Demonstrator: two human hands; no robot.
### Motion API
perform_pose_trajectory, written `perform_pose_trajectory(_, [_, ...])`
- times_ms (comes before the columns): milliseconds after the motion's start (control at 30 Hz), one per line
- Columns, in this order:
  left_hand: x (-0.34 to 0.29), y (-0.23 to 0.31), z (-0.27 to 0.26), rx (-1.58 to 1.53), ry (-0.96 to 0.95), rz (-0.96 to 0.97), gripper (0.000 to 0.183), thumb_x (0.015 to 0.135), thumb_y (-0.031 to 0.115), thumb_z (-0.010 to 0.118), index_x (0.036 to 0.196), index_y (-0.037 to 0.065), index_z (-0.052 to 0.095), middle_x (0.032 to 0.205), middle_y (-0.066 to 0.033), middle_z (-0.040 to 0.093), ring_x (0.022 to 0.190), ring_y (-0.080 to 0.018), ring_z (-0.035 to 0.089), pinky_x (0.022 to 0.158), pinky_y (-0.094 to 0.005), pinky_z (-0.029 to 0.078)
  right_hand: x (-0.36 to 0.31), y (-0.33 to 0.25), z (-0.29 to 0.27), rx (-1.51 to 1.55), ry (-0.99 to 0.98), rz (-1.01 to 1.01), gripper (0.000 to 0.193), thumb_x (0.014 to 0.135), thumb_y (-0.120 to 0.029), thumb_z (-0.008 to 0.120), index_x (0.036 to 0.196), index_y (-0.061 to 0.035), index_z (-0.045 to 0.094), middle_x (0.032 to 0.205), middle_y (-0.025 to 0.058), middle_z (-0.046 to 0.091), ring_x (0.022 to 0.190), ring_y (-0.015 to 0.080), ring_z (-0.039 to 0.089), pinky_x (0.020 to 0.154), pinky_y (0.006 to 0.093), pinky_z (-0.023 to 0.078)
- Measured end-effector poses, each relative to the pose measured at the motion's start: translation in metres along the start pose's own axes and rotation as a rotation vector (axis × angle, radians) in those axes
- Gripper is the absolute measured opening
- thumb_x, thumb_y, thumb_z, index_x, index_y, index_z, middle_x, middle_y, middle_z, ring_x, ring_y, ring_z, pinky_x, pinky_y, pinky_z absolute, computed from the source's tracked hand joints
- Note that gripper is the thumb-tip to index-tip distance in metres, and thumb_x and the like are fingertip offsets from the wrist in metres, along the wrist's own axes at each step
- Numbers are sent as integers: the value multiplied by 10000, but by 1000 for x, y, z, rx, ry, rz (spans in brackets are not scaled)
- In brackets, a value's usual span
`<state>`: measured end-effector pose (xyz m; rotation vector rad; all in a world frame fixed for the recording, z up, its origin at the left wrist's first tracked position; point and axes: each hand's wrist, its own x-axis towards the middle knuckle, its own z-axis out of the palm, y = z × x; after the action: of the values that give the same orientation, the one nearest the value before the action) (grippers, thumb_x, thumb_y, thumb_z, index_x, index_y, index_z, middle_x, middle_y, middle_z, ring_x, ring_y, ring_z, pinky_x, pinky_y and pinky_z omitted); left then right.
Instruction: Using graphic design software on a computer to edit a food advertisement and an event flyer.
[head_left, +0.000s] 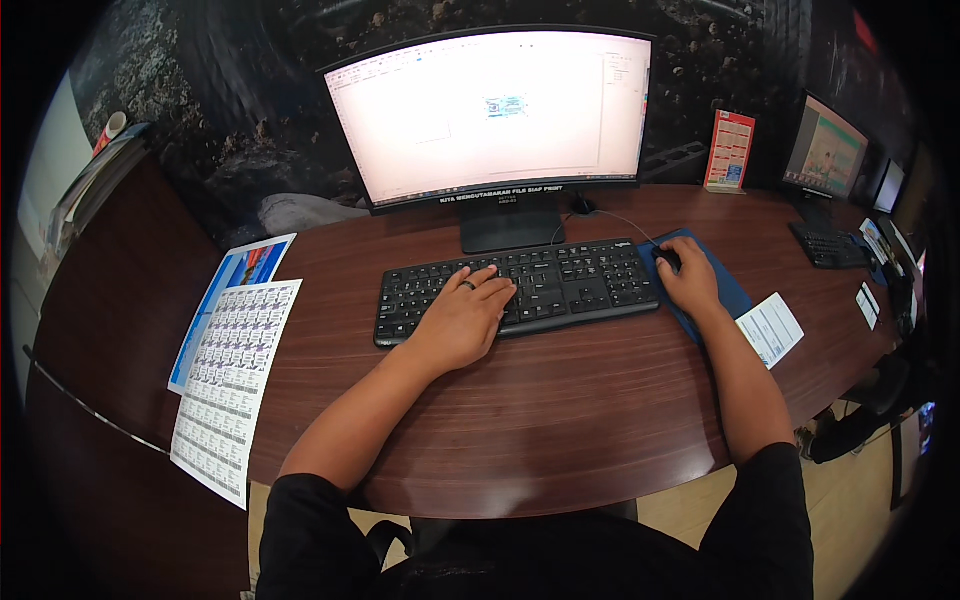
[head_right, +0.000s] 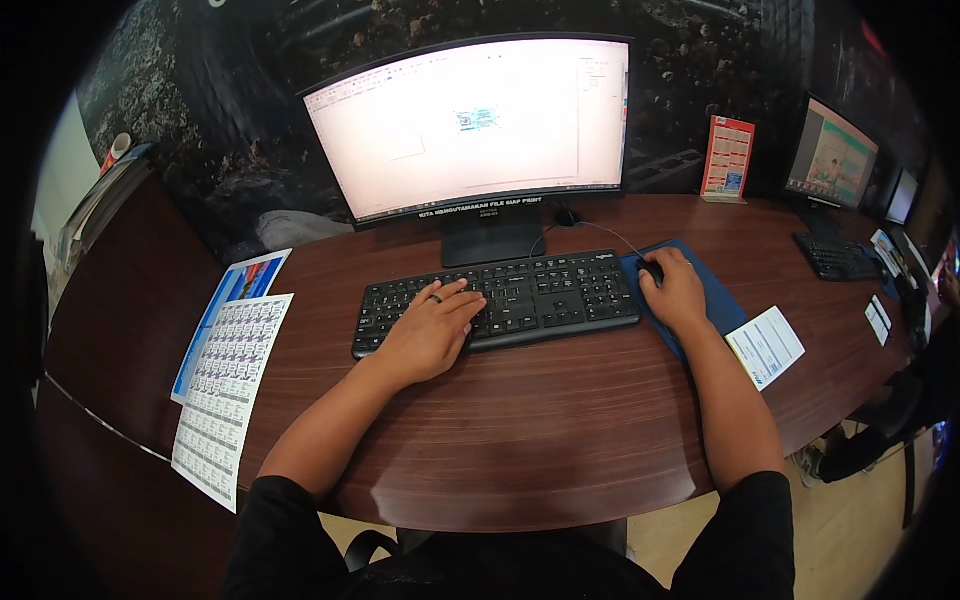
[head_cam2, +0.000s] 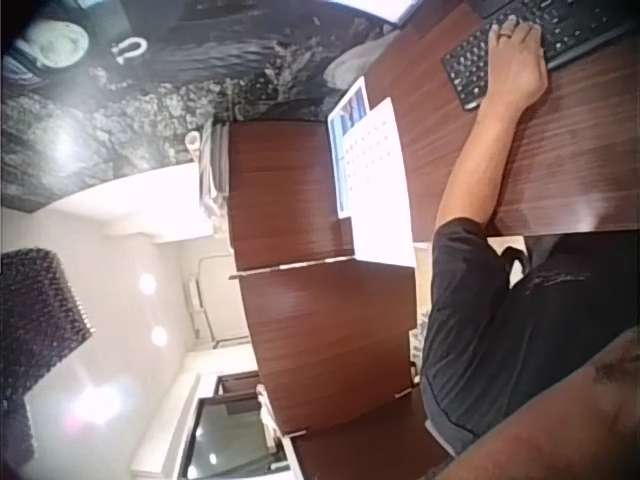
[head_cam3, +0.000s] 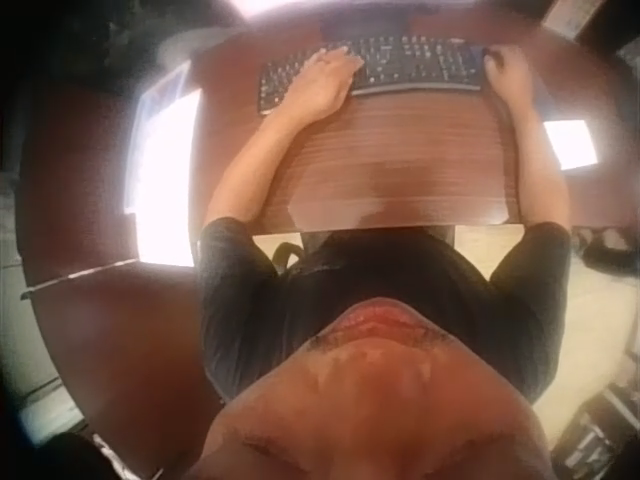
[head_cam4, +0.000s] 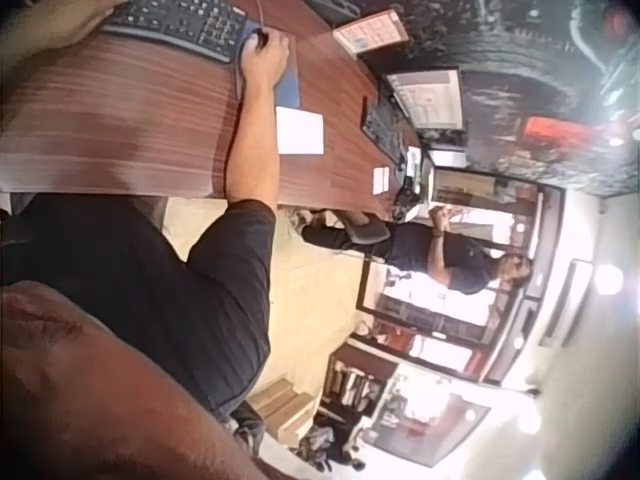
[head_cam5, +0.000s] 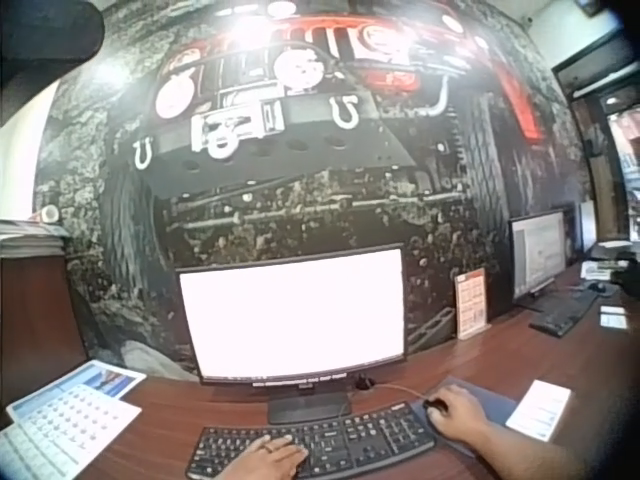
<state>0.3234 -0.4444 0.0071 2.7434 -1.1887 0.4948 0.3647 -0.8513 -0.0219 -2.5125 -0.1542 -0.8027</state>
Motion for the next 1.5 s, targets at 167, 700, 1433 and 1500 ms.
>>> perform_pose_trajectory(167, [17,5,8,-68,-50,-106,506,1045,194,523,1499,-17,445,1462,-204,555,1436,-387,446,1214,-538,312,1,0,-1,33,-20,33,266,885,-168,705,1126,-56,698,1174,142,665,1116,361,639,969,453,506])
perform_pose_trajectory(700, [-123,-69,-28,-163,64,-731,978,973,473,661,1637,-9,129,1566,-273,445,1489,-440,383,1225,-590,228,2,-1,6,79,29,-43,340,853,-129,718,1168,-28,640,1198,184,659,1136,401,640,976,458,509])
perform_pose_trajectory(1433, [-114,-64,-28,-346,-77,-733,1108,918,429,739,1633,-38,34,1526,-308,483,1429,-434,465,1231,-505,262,1,8,4,53,-26,-60,332,839,-93,710,1151,-16,624,1145,192,664,1098,404,650,938,438,512])
perform_pose_trajectory(1500, [-116,-64,-27,-334,-68,-728,1102,916,424,742,1632,-40,45,1526,-302,487,1427,-432,468,1228,-506,265,0,0,3,43,-21,-4,340,847,-99,720,1162,-10,631,1162,197,662,1109,407,647,950,441,512])
